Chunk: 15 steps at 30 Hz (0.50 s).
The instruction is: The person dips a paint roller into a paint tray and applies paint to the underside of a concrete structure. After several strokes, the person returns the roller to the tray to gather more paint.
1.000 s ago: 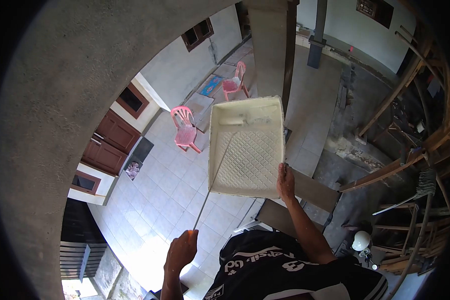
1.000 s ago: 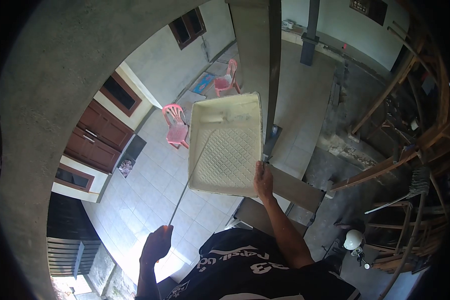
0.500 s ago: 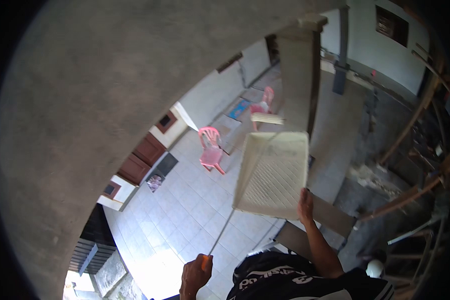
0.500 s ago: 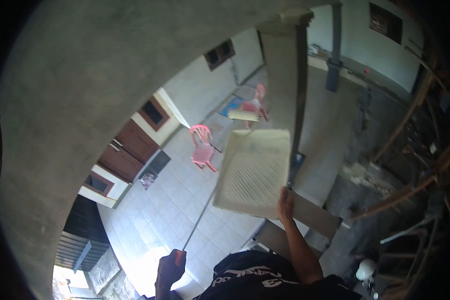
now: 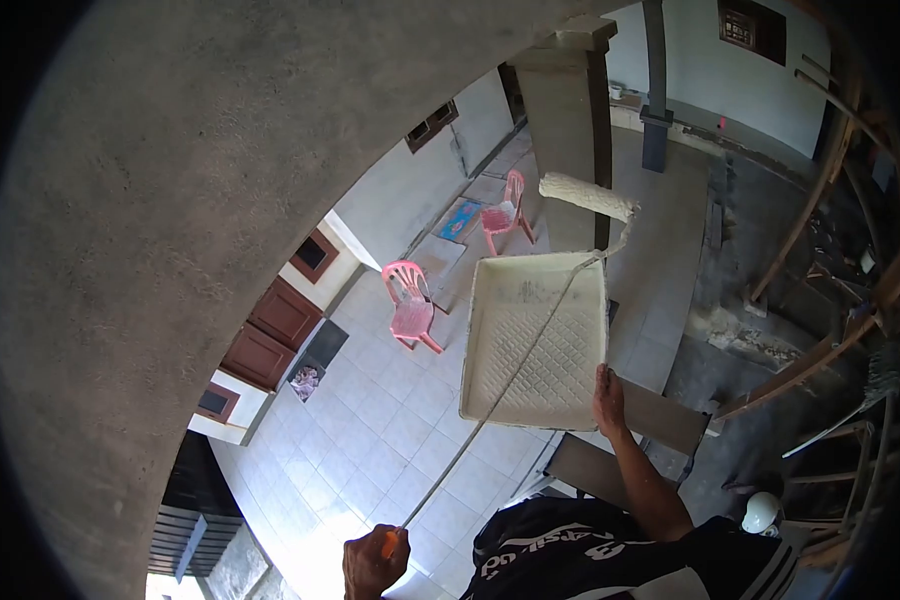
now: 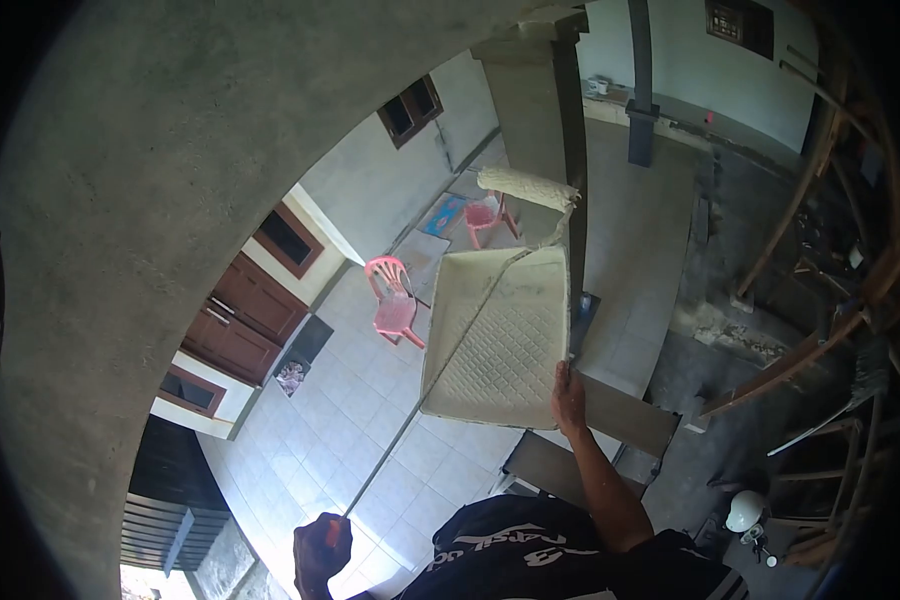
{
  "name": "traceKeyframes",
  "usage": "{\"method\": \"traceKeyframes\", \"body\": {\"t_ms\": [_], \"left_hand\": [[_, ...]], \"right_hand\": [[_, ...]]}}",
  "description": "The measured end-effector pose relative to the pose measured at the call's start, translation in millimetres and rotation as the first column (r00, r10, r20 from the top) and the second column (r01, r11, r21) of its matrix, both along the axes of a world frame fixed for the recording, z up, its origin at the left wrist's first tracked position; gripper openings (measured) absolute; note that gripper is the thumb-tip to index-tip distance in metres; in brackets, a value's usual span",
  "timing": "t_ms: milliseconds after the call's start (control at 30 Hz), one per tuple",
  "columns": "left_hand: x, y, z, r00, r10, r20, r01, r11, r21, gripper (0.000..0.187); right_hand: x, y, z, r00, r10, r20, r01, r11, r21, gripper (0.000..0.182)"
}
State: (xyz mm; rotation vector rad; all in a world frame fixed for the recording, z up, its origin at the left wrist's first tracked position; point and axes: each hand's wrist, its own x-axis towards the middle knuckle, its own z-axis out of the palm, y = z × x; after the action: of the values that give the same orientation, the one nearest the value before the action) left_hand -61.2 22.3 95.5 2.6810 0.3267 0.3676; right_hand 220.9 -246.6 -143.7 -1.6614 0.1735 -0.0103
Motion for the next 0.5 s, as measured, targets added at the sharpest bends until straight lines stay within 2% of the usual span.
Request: {"method": "traceKeyframes", "body": {"t_ms": [167,367,500], "left_hand": [[-4,-1,3,0.999,0.006,-0.037,-0.010,0.993,-0.118,0.014],[-17,12,3,0.998,0.029,0.060,-0.013,0.968,-0.252,0.017],[-23,11,35,0.978,-0.108,0.177,0.124,0.989,-0.082,0.018]], "right_hand": [[1,-3,-8,0.999,0.000,-0.039,-0.001,1.000,-0.018,0.059],[4,-7,-16,0.998,0.057,-0.035,-0.057,0.998,-0.009,0.058],[6,-7,-19,0.998,0.057,0.011,-0.057,0.998,0.004,0.058]]}}
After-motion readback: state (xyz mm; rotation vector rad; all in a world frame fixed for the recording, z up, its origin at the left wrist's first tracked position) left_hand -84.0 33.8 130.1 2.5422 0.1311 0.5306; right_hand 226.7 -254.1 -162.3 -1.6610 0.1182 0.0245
